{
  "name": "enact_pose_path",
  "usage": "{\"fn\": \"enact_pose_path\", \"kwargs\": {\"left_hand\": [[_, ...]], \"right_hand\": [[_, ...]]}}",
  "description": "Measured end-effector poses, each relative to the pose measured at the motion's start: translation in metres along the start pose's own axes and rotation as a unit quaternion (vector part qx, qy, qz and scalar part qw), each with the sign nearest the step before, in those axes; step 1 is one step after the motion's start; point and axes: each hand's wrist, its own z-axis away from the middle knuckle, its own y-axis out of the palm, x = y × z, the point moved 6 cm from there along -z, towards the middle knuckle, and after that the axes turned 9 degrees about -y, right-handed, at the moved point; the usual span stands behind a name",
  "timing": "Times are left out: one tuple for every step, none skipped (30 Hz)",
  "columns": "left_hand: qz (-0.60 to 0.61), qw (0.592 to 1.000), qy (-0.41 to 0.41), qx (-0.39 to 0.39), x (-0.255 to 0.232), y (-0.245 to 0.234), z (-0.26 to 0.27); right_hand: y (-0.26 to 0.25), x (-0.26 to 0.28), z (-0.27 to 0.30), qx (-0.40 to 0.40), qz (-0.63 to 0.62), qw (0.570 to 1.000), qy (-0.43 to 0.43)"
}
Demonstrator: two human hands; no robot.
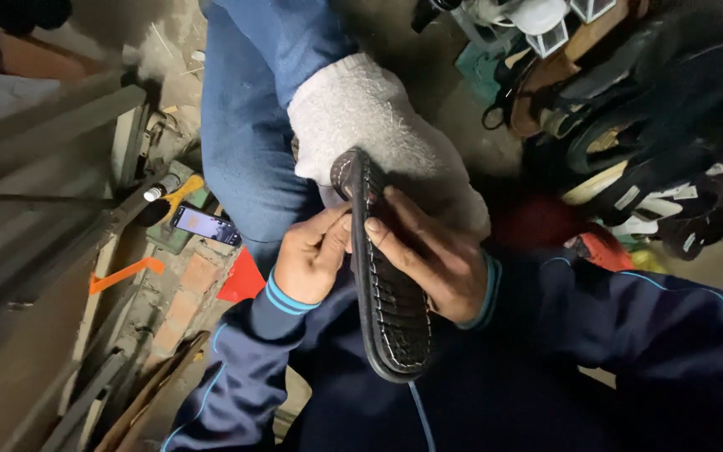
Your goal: Hand-stitching the sole of a leather sandal using a needle and thread in a workshop environment.
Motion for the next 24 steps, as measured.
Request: {"fn": "enact_pose_path", "kwargs": {"left_hand": [[-0.003, 1.0, -0.001, 0.003, -0.01, 0.0, -0.002], [-0.053, 0.998, 0.04, -0.011, -0.024, 0.0, -0.002], [-0.103, 0.991, 0.08, -0.024, -0.038, 0.0, -0.002], [-0.106, 0.991, 0.081, -0.023, -0.031, 0.001, 0.0], [-0.092, 0.992, 0.077, -0.029, -0.024, 0.0, 0.003], [-0.077, 0.994, 0.073, -0.033, -0.016, 0.0, 0.005], [-0.079, 0.994, 0.074, -0.029, -0.016, -0.001, 0.002], [-0.004, 0.999, 0.046, 0.002, -0.012, 0.001, 0.0], [0.072, 0.997, 0.019, 0.033, -0.008, 0.002, -0.001], [0.071, 0.997, 0.02, 0.035, -0.01, 0.002, -0.001], [-0.003, 0.999, 0.029, 0.014, -0.013, 0.0, 0.0], [-0.077, 0.996, 0.038, -0.009, -0.016, -0.001, 0.002], [-0.079, 0.996, 0.039, -0.01, -0.017, -0.002, 0.004], [-0.157, 0.985, 0.076, -0.019, -0.023, -0.002, 0.007], [-0.234, 0.965, 0.113, -0.029, -0.027, 0.0, 0.01], [-0.235, 0.965, 0.115, -0.027, -0.031, 0.001, 0.007], [-0.141, 0.988, 0.066, -0.009, -0.029, -0.001, 0.003], [-0.043, 0.999, 0.012, 0.008, -0.025, 0.001, 0.001], [-0.043, 0.999, 0.01, 0.009, -0.028, 0.001, 0.001], [-0.056, 0.998, 0.023, 0.016, -0.032, 0.001, -0.001], [-0.068, 0.997, 0.035, 0.023, -0.036, 0.0, -0.003], [-0.069, 0.997, 0.034, 0.021, -0.036, 0.001, -0.001], [-0.122, 0.99, 0.068, 0.004, -0.039, 0.001, 0.001], [-0.174, 0.979, 0.105, -0.008, -0.043, 0.003, 0.001]], "right_hand": [[0.0, 0.001, -0.002, -0.004, 0.0, 1.0, 0.002], [-0.001, 0.002, -0.003, -0.004, 0.004, 1.0, 0.002], [-0.002, 0.003, -0.004, -0.005, 0.009, 1.0, 0.001], [0.0, 0.002, 0.001, -0.009, 0.008, 1.0, 0.001], [0.003, 0.002, 0.005, -0.008, 0.004, 1.0, -0.006], [0.005, 0.001, 0.01, -0.006, 0.002, 1.0, -0.012], [0.005, 0.001, 0.01, -0.01, 0.004, 1.0, -0.009], [0.005, 0.001, 0.011, -0.01, 0.006, 1.0, -0.008], [0.005, 0.002, 0.012, -0.009, 0.009, 1.0, -0.007], [0.005, 0.002, 0.013, -0.012, 0.01, 1.0, -0.006], [0.005, 0.002, 0.014, -0.008, 0.018, 1.0, -0.005], [0.006, 0.002, 0.014, -0.005, 0.024, 1.0, -0.005], [0.006, 0.003, 0.016, -0.006, 0.023, 1.0, -0.006], [0.007, 0.003, 0.018, 0.002, 0.026, 1.0, -0.009], [0.008, 0.003, 0.02, 0.01, 0.028, 0.999, -0.012], [0.008, 0.002, 0.022, 0.007, 0.03, 0.999, -0.011], [0.009, 0.0, 0.024, 0.011, 0.029, 0.999, -0.017], [0.01, 0.0, 0.027, 0.017, 0.026, 0.999, -0.021], [0.008, 0.002, 0.029, 0.017, 0.025, 0.999, -0.019], [0.008, 0.002, 0.028, 0.019, 0.028, 0.999, -0.016], [0.008, 0.002, 0.027, 0.021, 0.032, 0.999, -0.014], [0.008, 0.003, 0.027, 0.02, 0.029, 0.999, -0.015], [0.008, 0.004, 0.027, 0.017, 0.03, 0.999, -0.018], [0.008, 0.003, 0.026, 0.012, 0.036, 0.999, -0.019]]}}
